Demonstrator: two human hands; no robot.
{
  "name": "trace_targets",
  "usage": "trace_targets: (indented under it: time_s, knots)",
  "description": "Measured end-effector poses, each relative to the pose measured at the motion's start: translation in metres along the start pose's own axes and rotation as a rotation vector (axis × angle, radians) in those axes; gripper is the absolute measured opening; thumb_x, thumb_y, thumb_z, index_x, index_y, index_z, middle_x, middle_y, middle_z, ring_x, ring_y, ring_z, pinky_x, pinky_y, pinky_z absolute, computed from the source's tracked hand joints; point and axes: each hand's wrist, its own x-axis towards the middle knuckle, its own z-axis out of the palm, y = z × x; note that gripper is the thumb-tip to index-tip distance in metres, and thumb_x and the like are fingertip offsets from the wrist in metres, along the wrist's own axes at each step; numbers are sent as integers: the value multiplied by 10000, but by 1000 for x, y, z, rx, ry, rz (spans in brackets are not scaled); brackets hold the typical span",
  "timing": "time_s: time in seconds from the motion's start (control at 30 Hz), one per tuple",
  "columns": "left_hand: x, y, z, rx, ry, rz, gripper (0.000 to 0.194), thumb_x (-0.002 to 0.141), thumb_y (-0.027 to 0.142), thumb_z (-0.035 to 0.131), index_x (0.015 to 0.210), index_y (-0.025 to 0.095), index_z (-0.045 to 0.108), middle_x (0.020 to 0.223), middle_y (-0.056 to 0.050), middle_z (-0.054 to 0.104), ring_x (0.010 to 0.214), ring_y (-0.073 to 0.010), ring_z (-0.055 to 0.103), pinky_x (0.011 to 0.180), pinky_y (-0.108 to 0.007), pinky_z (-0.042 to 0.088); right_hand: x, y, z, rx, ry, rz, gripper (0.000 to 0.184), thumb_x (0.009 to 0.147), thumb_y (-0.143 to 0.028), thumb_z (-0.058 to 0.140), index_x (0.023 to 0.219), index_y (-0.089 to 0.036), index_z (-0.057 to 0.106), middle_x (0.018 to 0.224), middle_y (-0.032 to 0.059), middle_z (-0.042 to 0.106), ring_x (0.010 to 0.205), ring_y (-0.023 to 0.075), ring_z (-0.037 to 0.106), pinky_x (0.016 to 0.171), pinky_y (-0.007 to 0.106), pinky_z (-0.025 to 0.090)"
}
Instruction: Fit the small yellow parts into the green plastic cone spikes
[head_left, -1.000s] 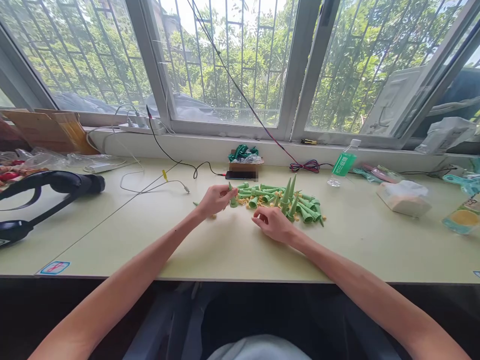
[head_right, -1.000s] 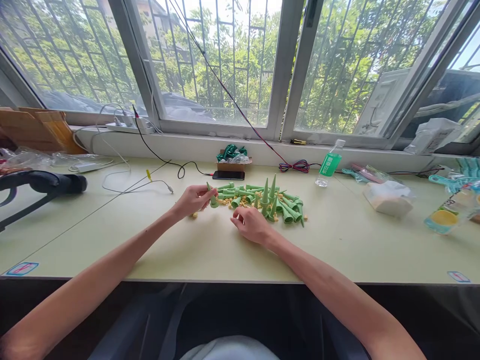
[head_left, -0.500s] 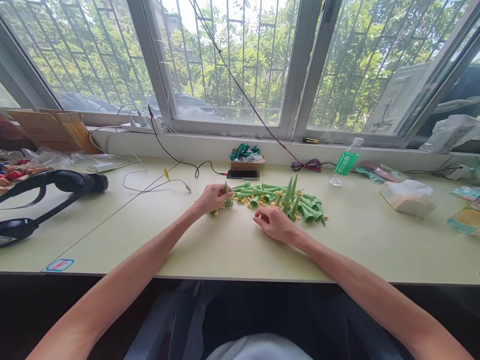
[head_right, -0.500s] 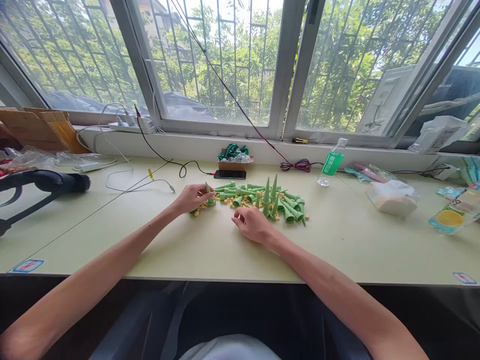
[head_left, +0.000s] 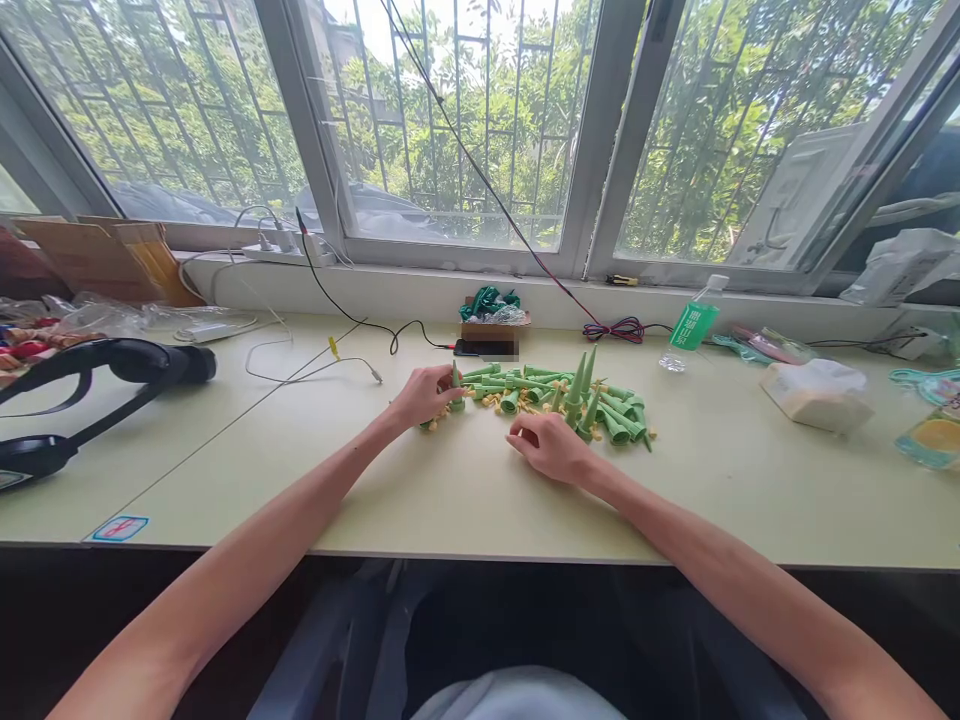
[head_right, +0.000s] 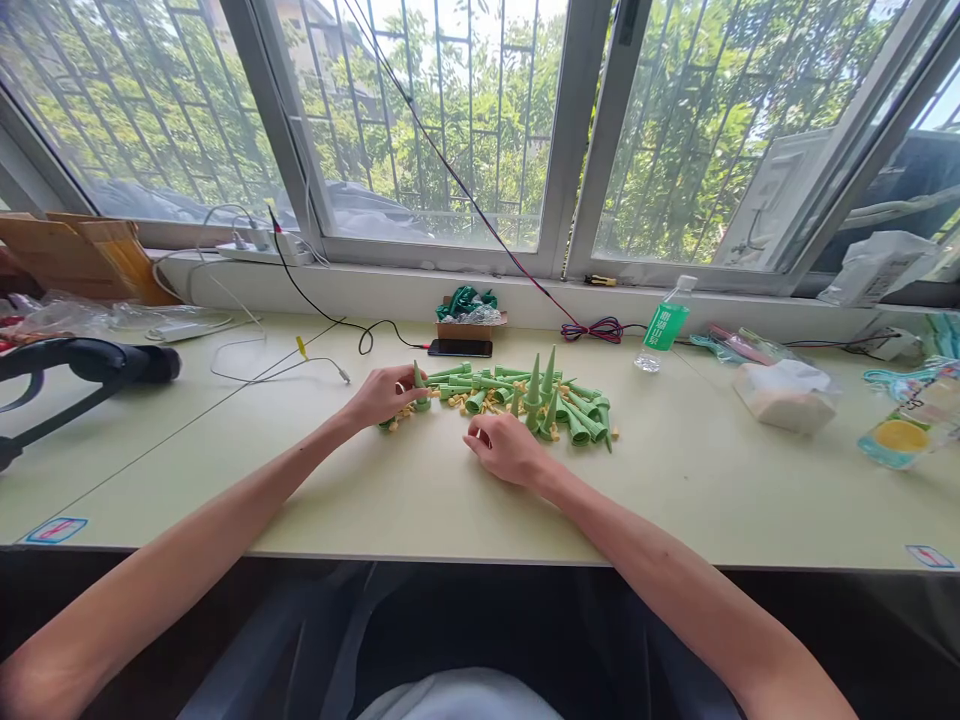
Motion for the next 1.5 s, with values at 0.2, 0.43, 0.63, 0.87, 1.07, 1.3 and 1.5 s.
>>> trace_targets:
  time_s: [0.2, 0.43, 0.63, 0.87, 1.07, 1.3, 1.5]
  knots:
    - [0, -3, 1, 38, 4, 11, 231, 806, 378, 592, 867, 166, 658, 726, -23, 664, 673, -141, 590, 618, -224, 444, 0, 0, 1, -3, -6, -4, 150, 907, -226, 570, 800, -163, 655, 624, -5, 603, 560, 106, 492, 587, 232, 354]
    - [1, 9, -9, 90, 90, -10, 397, 937, 455, 403, 875, 167, 669, 766, -29, 688, 662, -140, 562, 649, -235, 414, 0, 1, 0, -7, -10, -12, 147, 906, -216, 571, 804, -160, 661, 620, -4, 604, 557, 106, 495, 589, 230, 358]
    - [1, 12, -18, 124, 165, -29, 276, 889, 371, 464, 786, 177, 630, 659, -6, 632, 576, -122, 500, 597, -231, 387, 0, 0, 0, -2, -12, -10, 144, 902, -212, 570, 801, -158, 656, 617, -6, 600, 553, 104, 488, 587, 228, 358]
    - [-2, 12, -26, 205, -136, -43, 167, 699, 288, 591, 588, 193, 671, 482, 5, 510, 485, -118, 459, 500, -238, 342, 0, 0, 0, 1, -7, -29, 151, 902, -204, 572, 780, -161, 652, 617, -8, 601, 555, 104, 489, 586, 229, 355]
    - [-4, 16, -28, 286, -203, -80, 125, 644, 303, 646, 613, 218, 733, 519, -3, 552, 499, -134, 482, 459, -240, 320, 0, 0, 0, -5, -15, -24, 149, 902, -209, 568, 788, -163, 653, 624, -5, 605, 563, 107, 492, 585, 229, 353]
    - [-6, 14, -25, 423, -231, -120, 150, 651, 330, 659, 688, 221, 755, 658, -41, 637, 614, -181, 559, 458, -243, 315, 0, 1, 1, -1, -21, -32, 151, 904, -215, 564, 792, -161, 650, 618, -7, 599, 554, 103, 486, 584, 228, 351]
    - [-5, 13, -24, 446, -243, -163, 151, 636, 345, 663, 643, 213, 735, 704, -63, 669, 672, -208, 588, 468, -246, 328, 0, 1, 0, -6, -23, -34, 153, 903, -207, 563, 782, -159, 644, 613, -10, 590, 549, 99, 471, 585, 226, 348]
